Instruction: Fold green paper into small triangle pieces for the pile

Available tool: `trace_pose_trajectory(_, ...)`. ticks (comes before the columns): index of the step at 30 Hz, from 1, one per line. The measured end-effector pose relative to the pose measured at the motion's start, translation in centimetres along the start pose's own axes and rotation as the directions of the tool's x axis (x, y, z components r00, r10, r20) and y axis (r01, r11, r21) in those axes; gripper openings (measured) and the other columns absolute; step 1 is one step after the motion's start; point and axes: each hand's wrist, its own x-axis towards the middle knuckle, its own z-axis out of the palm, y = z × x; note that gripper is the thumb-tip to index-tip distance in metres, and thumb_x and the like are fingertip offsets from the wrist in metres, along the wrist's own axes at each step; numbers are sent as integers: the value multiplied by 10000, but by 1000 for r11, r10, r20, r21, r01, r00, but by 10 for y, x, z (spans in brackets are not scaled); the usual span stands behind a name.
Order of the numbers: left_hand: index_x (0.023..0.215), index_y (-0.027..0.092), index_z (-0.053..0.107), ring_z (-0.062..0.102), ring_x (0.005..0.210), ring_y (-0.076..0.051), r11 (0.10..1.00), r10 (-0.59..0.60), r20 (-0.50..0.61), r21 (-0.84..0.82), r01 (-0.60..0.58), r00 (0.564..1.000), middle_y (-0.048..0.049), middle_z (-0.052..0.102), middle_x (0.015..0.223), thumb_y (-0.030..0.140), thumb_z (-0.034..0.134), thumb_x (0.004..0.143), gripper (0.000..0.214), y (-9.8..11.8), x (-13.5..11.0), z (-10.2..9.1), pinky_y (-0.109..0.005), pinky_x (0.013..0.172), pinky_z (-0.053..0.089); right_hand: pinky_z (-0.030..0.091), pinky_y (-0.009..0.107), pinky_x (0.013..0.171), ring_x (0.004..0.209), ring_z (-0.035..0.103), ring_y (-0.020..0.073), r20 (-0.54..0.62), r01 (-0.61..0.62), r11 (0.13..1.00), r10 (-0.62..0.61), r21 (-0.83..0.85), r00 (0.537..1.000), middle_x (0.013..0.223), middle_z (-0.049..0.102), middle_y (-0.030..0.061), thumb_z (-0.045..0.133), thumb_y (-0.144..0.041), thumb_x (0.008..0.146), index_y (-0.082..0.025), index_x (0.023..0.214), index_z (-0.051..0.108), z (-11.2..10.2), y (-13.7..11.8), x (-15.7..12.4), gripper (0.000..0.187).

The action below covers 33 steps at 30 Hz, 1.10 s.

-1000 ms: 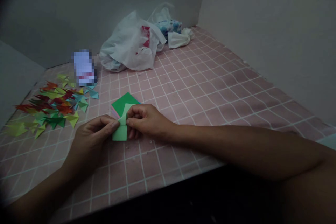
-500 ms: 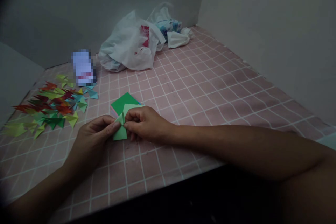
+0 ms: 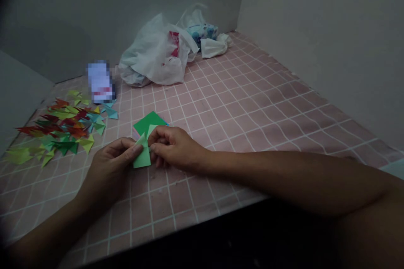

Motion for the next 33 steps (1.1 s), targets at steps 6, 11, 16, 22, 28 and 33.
trace_pose_trajectory(6, 693, 176, 664, 513, 633, -108, 999, 12, -14, 32, -12, 1000, 12, 616, 667, 367, 807, 754, 246, -1, 1, 1, -216, 595, 389, 452, 179, 474, 503, 578, 79, -43, 57, 998, -56, 26, 998, 610, 603, -55, 605, -157, 859, -187, 830, 518, -1, 3, 1, 97)
trace_pose_trajectory(11, 695, 170, 668, 515, 623, -104, 999, 8, -29, 39, -7, 1000, 10, 628, 662, 374, 811, 739, 253, 2, 0, 2, -207, 578, 391, 441, 177, 460, 485, 569, 76, -65, 52, 998, -50, 35, 997, 598, 604, -60, 607, -149, 847, -186, 835, 527, -1, 3, 2, 89)
trace_pose_trajectory(16, 689, 172, 665, 509, 606, -96, 999, 15, -39, 47, -13, 999, 18, 623, 651, 369, 810, 738, 250, 3, 0, 3, -202, 567, 391, 455, 184, 479, 479, 567, 78, -74, 62, 997, -58, 53, 996, 586, 604, -67, 621, -157, 843, -187, 871, 539, 0, 3, 1, 92)
trace_pose_trajectory(22, 699, 172, 669, 525, 625, -106, 995, 46, -48, 96, -41, 998, 13, 629, 666, 360, 798, 743, 232, 3, -1, 4, -212, 583, 405, 449, 190, 485, 478, 566, 83, -77, 38, 998, -33, 55, 996, 579, 606, -62, 610, -158, 851, -183, 872, 560, 0, 4, 3, 60)
trace_pose_trajectory(28, 713, 172, 685, 522, 626, -103, 990, 58, -27, 131, -54, 998, 13, 629, 671, 346, 801, 742, 211, 2, 0, 5, -207, 576, 400, 442, 185, 484, 477, 565, 75, -70, 14, 1000, -13, 4, 997, 586, 618, -49, 620, -161, 850, -170, 771, 550, -1, 3, 2, 106)
trace_pose_trajectory(33, 720, 176, 705, 540, 627, -107, 995, 41, -29, 94, -38, 999, 10, 644, 676, 341, 813, 730, 198, 0, 0, 4, -210, 584, 417, 457, 192, 495, 486, 578, 78, -84, -2, 1000, 1, -10, 996, 588, 622, -46, 604, -138, 863, -172, 762, 544, -1, 2, 1, 122)
